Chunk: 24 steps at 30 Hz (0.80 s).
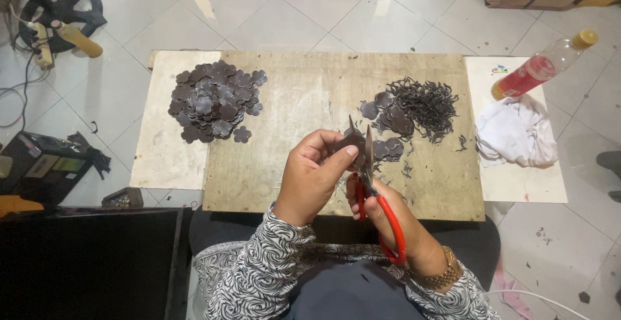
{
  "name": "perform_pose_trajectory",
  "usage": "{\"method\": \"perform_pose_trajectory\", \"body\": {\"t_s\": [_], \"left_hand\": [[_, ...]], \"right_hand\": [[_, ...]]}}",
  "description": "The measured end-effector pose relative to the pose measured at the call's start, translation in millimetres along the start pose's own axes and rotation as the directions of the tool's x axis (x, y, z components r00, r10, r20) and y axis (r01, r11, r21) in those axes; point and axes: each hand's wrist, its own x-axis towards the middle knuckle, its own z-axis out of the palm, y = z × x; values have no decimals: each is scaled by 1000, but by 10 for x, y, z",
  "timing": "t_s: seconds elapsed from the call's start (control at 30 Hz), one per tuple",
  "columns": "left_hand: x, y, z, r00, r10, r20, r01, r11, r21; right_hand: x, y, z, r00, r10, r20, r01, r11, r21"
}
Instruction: The person sits at a workbench and uses red-handled scissors to trim excess material from the edges of dark flower-shaped pieces, one at a time, placing trimmed pieces in a pile and cut scraps in a separate pile. They occasionally gather pieces from the table and continue trimming throughout the episode.
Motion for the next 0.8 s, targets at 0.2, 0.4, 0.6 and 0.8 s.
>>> {"method": "perform_pose_trajectory", "body": {"t_s": [0.2,0.4,0.6,0.8], "left_hand": [[-28,19,22,989,-107,104,110,994,-16],[-39,65,31,993,-103,63,101,994,28],[-46,77,2,996,-65,55,62,997,41],[-20,17,12,999,-48,25,48,999,14]], "right_hand": [[7,-48,5,995,-102,-21,101,995,-26],[-19,-82,-7,995,-95,2,95,995,-43],[-11,-7,-4,999,-25,-32,25,1000,11],[-12,71,20,996,7,-92,0,997,76]]}}
